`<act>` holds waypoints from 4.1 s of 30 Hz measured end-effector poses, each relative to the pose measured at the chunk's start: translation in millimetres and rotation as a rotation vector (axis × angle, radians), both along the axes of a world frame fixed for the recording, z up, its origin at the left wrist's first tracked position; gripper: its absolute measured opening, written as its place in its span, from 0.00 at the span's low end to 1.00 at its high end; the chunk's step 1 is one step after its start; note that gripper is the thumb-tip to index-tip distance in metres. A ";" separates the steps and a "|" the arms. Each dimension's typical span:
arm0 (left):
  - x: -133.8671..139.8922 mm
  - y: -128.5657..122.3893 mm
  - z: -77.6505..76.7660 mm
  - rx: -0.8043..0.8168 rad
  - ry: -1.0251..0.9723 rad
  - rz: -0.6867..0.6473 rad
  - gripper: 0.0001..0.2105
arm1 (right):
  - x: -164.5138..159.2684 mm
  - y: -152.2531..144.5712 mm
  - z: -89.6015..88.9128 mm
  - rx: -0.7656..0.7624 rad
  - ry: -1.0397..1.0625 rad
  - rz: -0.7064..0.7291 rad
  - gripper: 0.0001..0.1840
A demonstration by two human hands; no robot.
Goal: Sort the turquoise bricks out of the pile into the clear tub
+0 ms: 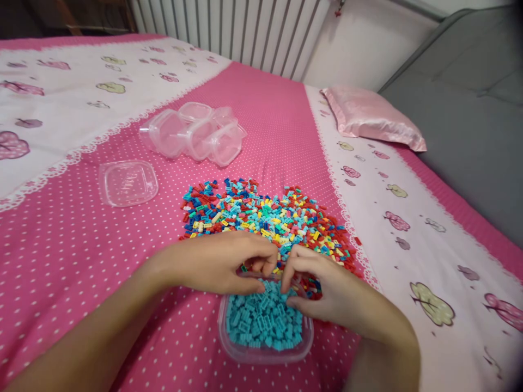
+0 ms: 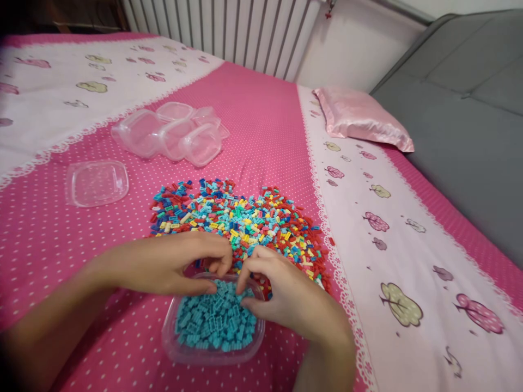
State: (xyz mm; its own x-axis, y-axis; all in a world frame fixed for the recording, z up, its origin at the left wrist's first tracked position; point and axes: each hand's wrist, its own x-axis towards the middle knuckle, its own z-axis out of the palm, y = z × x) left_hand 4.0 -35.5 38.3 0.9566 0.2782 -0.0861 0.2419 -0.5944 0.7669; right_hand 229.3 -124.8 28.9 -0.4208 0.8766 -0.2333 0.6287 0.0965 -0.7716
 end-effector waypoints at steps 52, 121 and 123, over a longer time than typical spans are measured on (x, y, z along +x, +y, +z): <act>-11.7 27.6 -19.3 0.628 -0.032 0.596 0.10 | 6.5 9.5 -3.7 0.101 0.084 -0.308 0.05; 15.4 6.2 -36.6 0.591 0.028 0.281 0.03 | 2.3 13.1 -1.3 0.233 0.295 -0.278 0.03; 16.0 6.5 -37.0 0.599 0.009 0.273 0.03 | 3.3 9.4 4.2 0.217 0.332 -0.153 0.05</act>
State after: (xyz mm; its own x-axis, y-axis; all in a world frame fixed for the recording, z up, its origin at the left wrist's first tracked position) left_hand 20.1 -29.0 1.3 0.8447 0.5133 0.1515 0.4494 -0.8340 0.3202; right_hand 232.6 -115.4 33.1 -0.3031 0.9487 0.0898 0.3697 0.2039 -0.9065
